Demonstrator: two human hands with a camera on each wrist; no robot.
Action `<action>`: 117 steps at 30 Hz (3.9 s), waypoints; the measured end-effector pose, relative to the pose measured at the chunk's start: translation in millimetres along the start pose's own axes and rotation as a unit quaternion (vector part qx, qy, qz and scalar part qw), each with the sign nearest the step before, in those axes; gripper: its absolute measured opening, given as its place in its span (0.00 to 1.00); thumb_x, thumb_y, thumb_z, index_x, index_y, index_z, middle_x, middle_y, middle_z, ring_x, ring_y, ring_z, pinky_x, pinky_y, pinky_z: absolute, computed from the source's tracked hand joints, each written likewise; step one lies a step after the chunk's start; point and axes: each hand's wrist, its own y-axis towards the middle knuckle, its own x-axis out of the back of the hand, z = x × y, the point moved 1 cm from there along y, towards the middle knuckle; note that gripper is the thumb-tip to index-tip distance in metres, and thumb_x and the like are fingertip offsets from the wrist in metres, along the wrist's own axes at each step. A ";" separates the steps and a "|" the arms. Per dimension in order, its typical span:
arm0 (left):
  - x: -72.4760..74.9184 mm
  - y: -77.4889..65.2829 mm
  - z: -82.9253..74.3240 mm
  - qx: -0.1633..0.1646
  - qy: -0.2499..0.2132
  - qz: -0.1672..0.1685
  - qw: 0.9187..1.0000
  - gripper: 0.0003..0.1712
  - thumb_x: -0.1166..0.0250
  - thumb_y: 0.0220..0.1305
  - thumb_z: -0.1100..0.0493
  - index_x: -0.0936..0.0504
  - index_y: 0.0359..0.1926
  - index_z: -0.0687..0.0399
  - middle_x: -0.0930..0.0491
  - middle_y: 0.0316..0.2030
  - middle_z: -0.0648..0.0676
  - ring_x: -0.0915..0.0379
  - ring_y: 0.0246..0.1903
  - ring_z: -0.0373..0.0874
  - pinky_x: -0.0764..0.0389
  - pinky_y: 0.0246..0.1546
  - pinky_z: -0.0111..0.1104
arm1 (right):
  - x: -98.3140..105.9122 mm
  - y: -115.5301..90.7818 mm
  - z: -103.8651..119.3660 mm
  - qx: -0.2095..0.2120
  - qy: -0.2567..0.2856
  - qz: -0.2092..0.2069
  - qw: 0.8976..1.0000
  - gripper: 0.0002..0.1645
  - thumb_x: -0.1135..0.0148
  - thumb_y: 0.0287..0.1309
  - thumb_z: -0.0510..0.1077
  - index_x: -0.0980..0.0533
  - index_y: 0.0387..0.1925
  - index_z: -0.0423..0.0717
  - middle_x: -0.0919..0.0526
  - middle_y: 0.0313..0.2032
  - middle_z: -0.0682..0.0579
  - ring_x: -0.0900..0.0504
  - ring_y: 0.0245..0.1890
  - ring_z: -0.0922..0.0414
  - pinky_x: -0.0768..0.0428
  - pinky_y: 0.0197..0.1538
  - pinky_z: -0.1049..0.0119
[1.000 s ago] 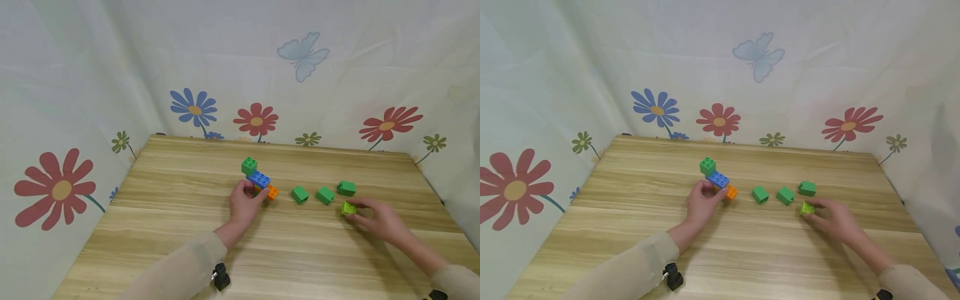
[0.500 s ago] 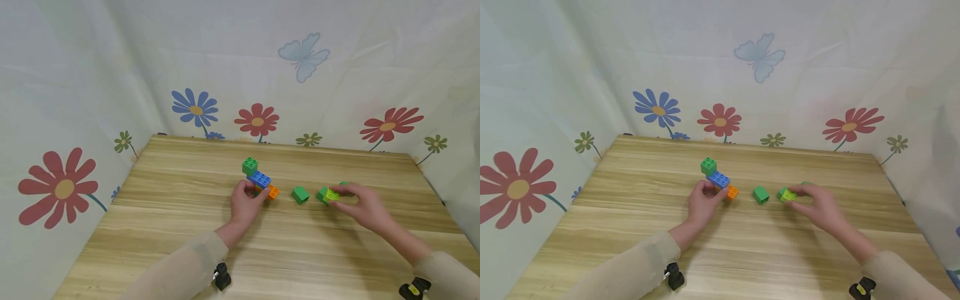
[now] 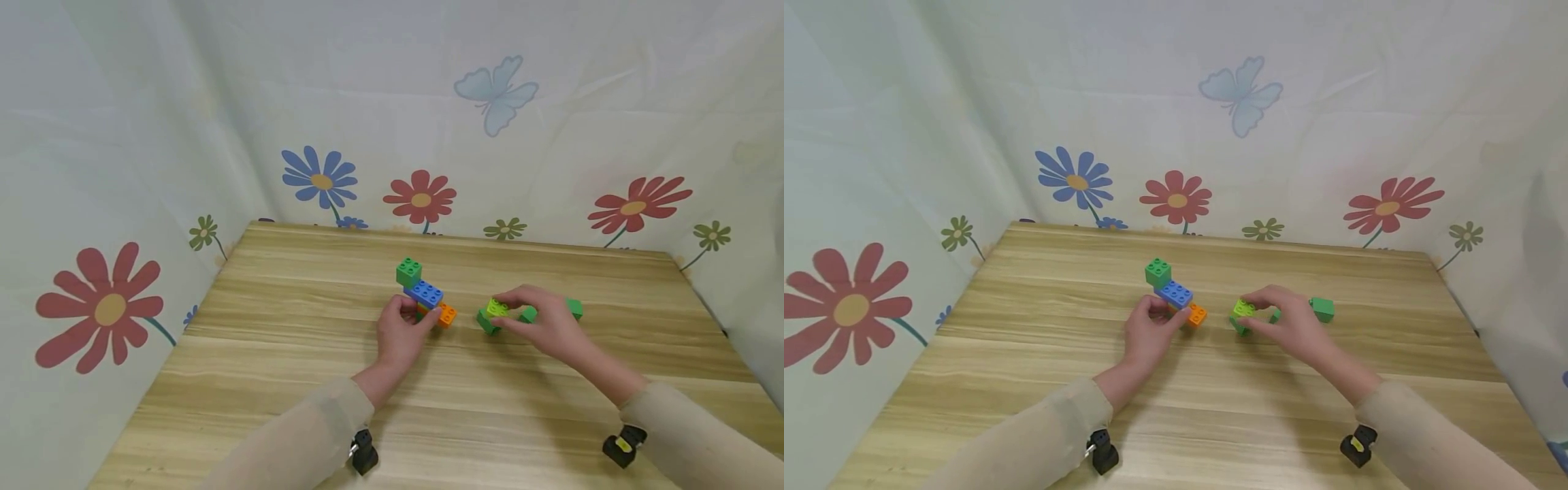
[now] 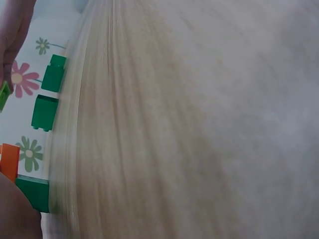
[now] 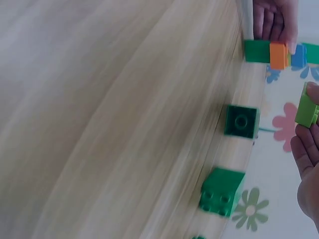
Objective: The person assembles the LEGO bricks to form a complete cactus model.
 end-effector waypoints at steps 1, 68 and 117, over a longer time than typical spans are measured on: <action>-0.1 0.0 0.1 0.000 0.000 0.000 1.000 0.20 0.18 0.61 0.54 0.20 0.43 0.56 0.16 0.45 0.54 0.20 0.47 0.48 0.12 0.52 0.40 | -2.5 2.7 1.8 0.002 0.004 0.002 1.000 0.22 0.18 0.58 0.43 0.12 0.55 0.49 0.10 0.47 0.56 0.13 0.47 0.54 0.13 0.51 0.44; 1.9 0.6 2.8 -0.037 0.024 0.002 0.999 0.19 0.20 0.62 0.52 0.21 0.42 0.56 0.15 0.45 0.54 0.18 0.46 0.47 0.12 0.49 0.40 | -44.8 37.9 33.8 0.106 -0.026 0.020 0.994 0.19 0.14 0.51 0.41 0.14 0.42 0.42 0.15 0.38 0.51 0.16 0.38 0.55 0.11 0.42 0.51; 1.7 -0.6 1.0 -0.024 0.028 -0.005 0.999 0.20 0.19 0.62 0.51 0.21 0.42 0.56 0.16 0.43 0.53 0.19 0.43 0.46 0.13 0.47 0.40 | -48.8 38.1 31.6 0.080 0.001 0.034 0.996 0.19 0.15 0.54 0.41 0.14 0.45 0.43 0.15 0.40 0.52 0.15 0.41 0.55 0.11 0.46 0.51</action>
